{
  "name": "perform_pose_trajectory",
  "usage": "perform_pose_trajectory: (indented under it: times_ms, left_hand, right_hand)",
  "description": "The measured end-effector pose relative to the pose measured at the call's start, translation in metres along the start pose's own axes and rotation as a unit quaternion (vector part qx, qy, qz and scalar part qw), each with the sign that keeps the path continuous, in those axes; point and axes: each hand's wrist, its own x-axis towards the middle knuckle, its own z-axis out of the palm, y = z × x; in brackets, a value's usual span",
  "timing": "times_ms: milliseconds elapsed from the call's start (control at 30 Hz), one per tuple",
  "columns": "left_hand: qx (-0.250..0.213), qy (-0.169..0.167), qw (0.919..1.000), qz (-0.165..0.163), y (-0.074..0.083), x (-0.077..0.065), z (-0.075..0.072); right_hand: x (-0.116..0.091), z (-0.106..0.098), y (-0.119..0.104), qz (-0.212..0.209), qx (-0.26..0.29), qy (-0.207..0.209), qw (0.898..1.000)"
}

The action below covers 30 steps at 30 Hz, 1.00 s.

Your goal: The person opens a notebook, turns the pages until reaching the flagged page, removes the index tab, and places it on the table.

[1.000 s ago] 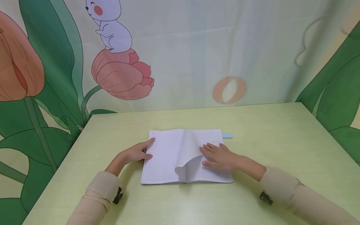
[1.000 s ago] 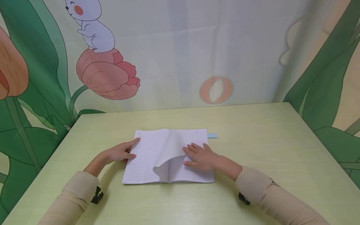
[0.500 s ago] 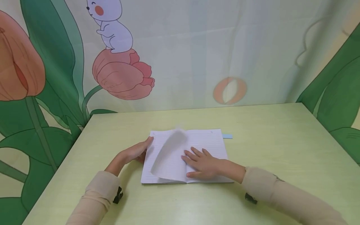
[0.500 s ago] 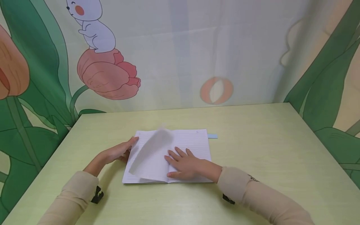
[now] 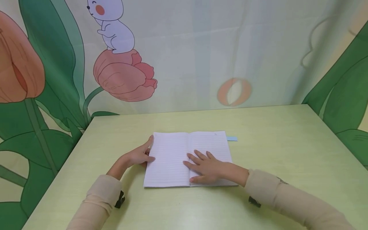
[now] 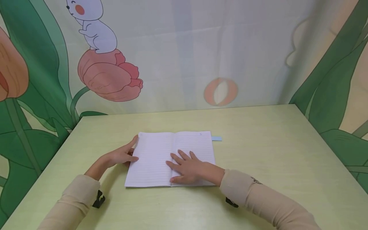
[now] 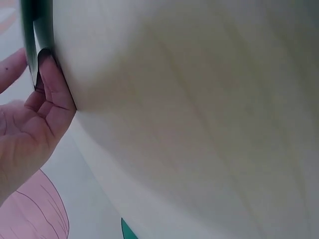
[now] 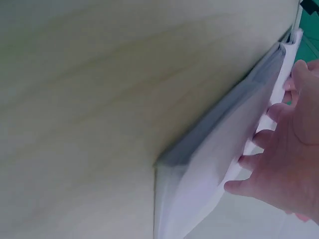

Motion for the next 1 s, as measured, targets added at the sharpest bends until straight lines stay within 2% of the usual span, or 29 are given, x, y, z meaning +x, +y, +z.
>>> perform_pose_trajectory:
  times_ms: [200, 367, 633, 833, 1000]
  left_hand:
    - [0.040, 0.004, 0.9990, 0.017, -0.001, 0.000, 0.001]
    - [0.044, 0.005, 0.9989, 0.015, -0.002, 0.001, 0.000]
    - [0.051, 0.012, 0.9986, 0.009, -0.001, 0.001, 0.001]
    - [0.053, 0.009, 0.9985, 0.013, -0.001, 0.001, 0.001]
    - [0.056, 0.006, 0.9979, 0.031, -0.001, -0.001, -0.001]
  right_hand:
    - [-0.004, -0.002, 0.018, 0.006, 0.023, 0.016, 1.000]
    - [-0.008, -0.003, 0.043, 0.031, 0.048, 0.043, 0.997]
    - [-0.011, -0.003, 0.083, 0.082, 0.048, 0.066, 0.993]
    - [-0.015, -0.007, 0.098, 0.107, 0.051, 0.068, 0.991]
    - [-0.017, -0.010, 0.105, 0.125, 0.044, 0.067, 0.989]
